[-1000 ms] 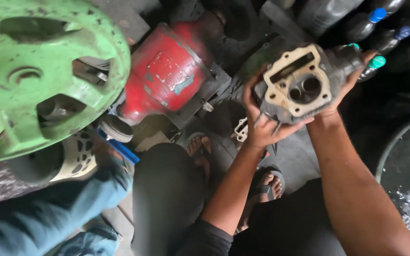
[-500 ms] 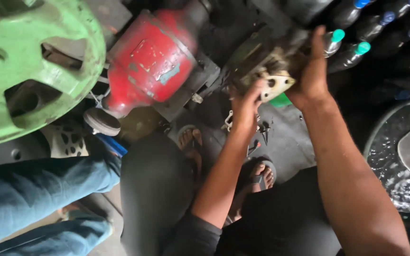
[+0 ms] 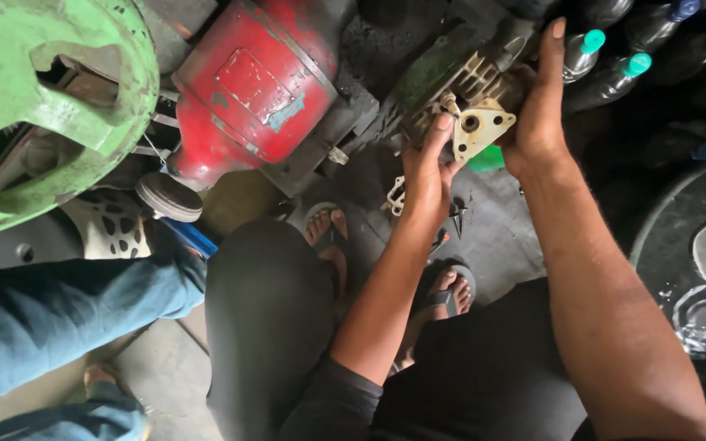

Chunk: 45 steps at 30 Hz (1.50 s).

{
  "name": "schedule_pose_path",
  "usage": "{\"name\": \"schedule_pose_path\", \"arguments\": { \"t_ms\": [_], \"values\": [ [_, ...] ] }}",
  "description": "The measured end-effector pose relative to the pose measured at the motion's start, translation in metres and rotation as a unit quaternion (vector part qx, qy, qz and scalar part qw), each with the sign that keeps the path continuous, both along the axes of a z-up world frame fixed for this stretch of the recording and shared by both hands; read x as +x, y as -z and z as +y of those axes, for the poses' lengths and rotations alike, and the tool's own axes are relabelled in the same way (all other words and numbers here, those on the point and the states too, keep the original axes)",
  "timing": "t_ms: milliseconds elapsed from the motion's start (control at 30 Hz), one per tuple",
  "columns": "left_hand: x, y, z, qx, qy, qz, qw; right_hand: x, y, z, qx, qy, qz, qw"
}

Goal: Inspecting and handling motorcycle engine components during a repair.

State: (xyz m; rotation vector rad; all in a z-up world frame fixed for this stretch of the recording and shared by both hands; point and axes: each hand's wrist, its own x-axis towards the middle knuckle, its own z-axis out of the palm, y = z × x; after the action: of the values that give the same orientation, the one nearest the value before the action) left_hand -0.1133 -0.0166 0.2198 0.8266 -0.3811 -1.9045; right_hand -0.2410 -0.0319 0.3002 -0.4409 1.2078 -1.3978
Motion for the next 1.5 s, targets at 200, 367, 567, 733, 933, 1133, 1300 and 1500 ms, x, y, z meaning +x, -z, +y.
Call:
{"name": "schedule_pose_path", "arguments": {
  "t_ms": [200,367,567,733,933,1133,1300,1500],
  "values": [
    [0.004,-0.016,-0.005,0.048,0.017,0.101,0.994,-0.003,0.003,0.001,-0.115,-0.020,0.029,0.993],
    [0.005,-0.005,-0.005,0.016,0.010,0.106,0.994,0.000,0.006,0.003,-0.130,0.012,0.037,0.991],
    [0.001,-0.004,-0.002,-0.075,-0.052,0.007,0.996,0.014,0.001,0.001,-0.121,-0.027,-0.023,0.992],
    [0.012,0.001,0.000,-0.269,-0.113,-0.058,0.955,0.015,0.023,0.000,-0.110,0.016,-0.121,0.986],
    [0.020,0.001,-0.017,-0.420,-0.070,-0.230,0.875,-0.004,0.067,-0.008,-0.150,0.113,-0.058,0.980],
    [-0.016,0.021,-0.028,-0.457,-0.107,-0.440,0.766,-0.017,0.094,-0.040,-0.105,0.011,-0.129,0.986],
    [-0.062,0.039,-0.050,-0.132,-0.223,-0.074,0.963,-0.018,0.124,-0.064,-0.047,0.078,-0.137,0.986],
    [-0.062,0.043,-0.071,-0.063,-0.242,-0.054,0.967,-0.008,0.146,-0.085,-0.056,0.095,-0.217,0.970]
  ]
}}
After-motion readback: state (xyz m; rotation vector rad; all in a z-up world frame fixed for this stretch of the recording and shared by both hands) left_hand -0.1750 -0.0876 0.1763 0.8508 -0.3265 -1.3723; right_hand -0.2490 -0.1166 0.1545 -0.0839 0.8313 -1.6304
